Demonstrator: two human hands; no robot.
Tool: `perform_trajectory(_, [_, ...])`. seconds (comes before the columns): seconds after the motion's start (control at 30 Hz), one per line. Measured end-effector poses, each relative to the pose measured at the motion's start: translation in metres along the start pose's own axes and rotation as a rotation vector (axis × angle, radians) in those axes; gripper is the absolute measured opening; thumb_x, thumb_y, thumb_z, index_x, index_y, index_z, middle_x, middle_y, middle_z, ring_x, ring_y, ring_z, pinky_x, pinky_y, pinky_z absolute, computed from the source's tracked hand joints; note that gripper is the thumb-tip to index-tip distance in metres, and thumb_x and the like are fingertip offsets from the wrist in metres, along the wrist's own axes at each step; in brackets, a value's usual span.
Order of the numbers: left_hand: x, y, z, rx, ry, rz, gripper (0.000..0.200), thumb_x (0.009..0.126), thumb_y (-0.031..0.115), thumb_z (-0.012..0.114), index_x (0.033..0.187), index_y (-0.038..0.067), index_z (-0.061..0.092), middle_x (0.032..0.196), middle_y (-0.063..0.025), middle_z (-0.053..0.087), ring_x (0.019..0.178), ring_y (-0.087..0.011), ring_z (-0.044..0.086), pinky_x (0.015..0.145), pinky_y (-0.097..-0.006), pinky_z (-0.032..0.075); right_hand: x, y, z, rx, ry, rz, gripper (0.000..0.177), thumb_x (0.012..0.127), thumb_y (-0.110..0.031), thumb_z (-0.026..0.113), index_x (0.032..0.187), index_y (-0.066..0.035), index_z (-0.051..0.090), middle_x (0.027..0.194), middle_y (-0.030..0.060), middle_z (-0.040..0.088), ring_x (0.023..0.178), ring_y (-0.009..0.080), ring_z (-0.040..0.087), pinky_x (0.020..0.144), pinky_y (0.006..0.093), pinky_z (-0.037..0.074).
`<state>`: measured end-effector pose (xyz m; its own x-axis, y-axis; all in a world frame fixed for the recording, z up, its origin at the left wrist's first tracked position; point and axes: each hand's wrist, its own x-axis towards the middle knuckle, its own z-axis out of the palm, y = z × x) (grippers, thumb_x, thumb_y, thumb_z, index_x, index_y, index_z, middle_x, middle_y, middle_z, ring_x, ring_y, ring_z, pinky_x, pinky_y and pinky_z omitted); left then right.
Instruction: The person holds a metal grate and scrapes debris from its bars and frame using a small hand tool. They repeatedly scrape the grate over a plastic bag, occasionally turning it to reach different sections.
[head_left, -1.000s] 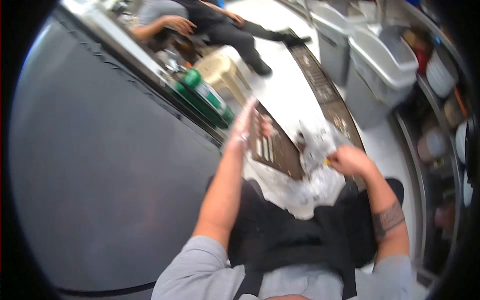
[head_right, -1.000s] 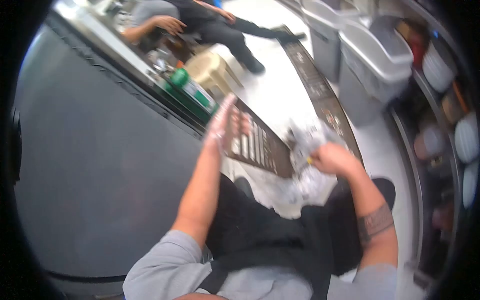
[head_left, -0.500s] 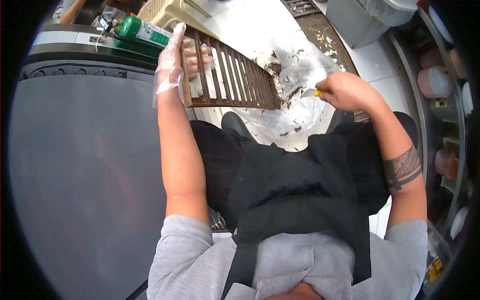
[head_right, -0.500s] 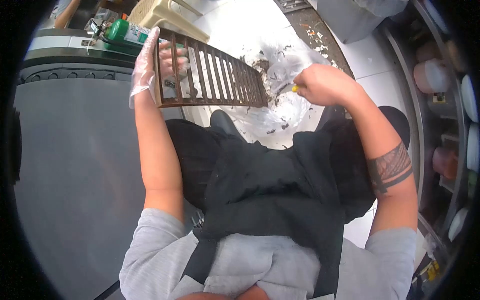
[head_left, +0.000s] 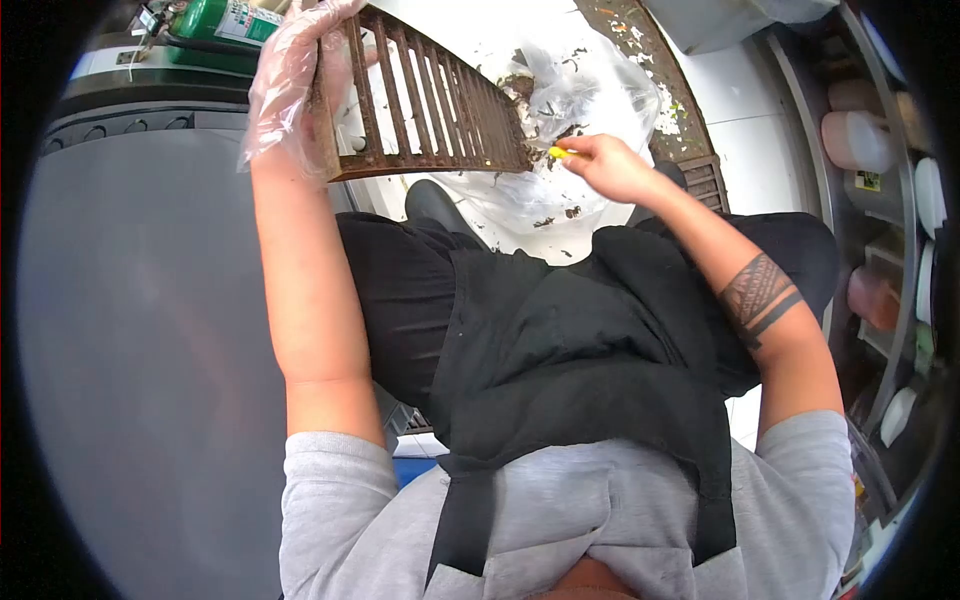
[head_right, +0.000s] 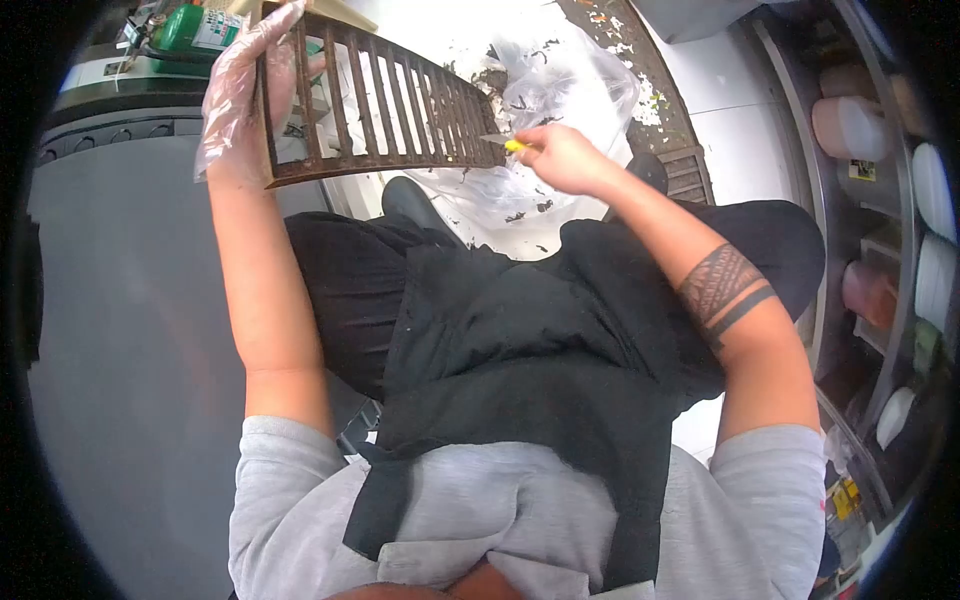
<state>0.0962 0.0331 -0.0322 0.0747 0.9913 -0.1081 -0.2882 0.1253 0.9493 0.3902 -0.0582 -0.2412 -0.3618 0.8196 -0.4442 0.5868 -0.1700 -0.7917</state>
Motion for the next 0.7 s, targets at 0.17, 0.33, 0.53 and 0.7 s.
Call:
perform_trajectory(0.17, [0.008,-0.001,-0.028,0.399,0.112,0.036,0.045,0.081,-0.001,0.063,0.125,-0.001,0.06,0.09,-0.0083,0.068,0.071,-0.0189,0.068,0.064,-0.0279,0.058,0.006,0.0,0.061,0.174,0.034,0.09,0.039,0.098,-0.023,0.062,0.129,-0.001,0.069,0.112,0.0207,0.076,0.101,0.0221,0.072,0.094,0.0335,0.053])
perform_trajectory(0.33, [0.003,-0.003,-0.02,0.364,0.208,0.02,0.03,0.08,-0.001,0.06,0.11,-0.002,0.063,0.065,-0.004,0.056,0.05,-0.0153,0.056,0.064,-0.0284,0.059,0.033,0.01,0.099,0.274,0.205,-0.024,0.038,0.096,-0.026,0.062,0.127,-0.005,0.071,0.115,0.0214,0.074,0.101,0.0294,0.074,0.093,0.0359,0.054])
perform_trajectory(0.53, [0.012,0.003,-0.022,0.549,0.202,-0.023,0.039,0.075,-0.001,0.057,0.114,-0.004,0.057,0.06,-0.0008,0.051,0.041,-0.0106,0.042,0.047,-0.0271,0.05,0.139,-0.009,0.064,0.146,0.466,-0.15,0.039,0.095,-0.035,0.061,0.122,-0.01,0.074,0.099,0.0208,0.075,0.09,0.0345,0.075,0.085,0.0416,0.057])
perform_trajectory(0.7, [0.002,0.008,0.016,0.4,0.283,-0.017,0.057,0.071,-0.004,0.051,0.128,-0.003,0.056,0.077,-0.0081,0.06,0.061,-0.0169,0.06,0.052,-0.0337,0.058,0.074,0.027,0.082,0.049,0.226,-0.128,0.04,0.097,-0.034,0.067,0.129,-0.009,0.071,0.104,0.0188,0.077,0.085,0.0178,0.074,0.082,0.0337,0.056])
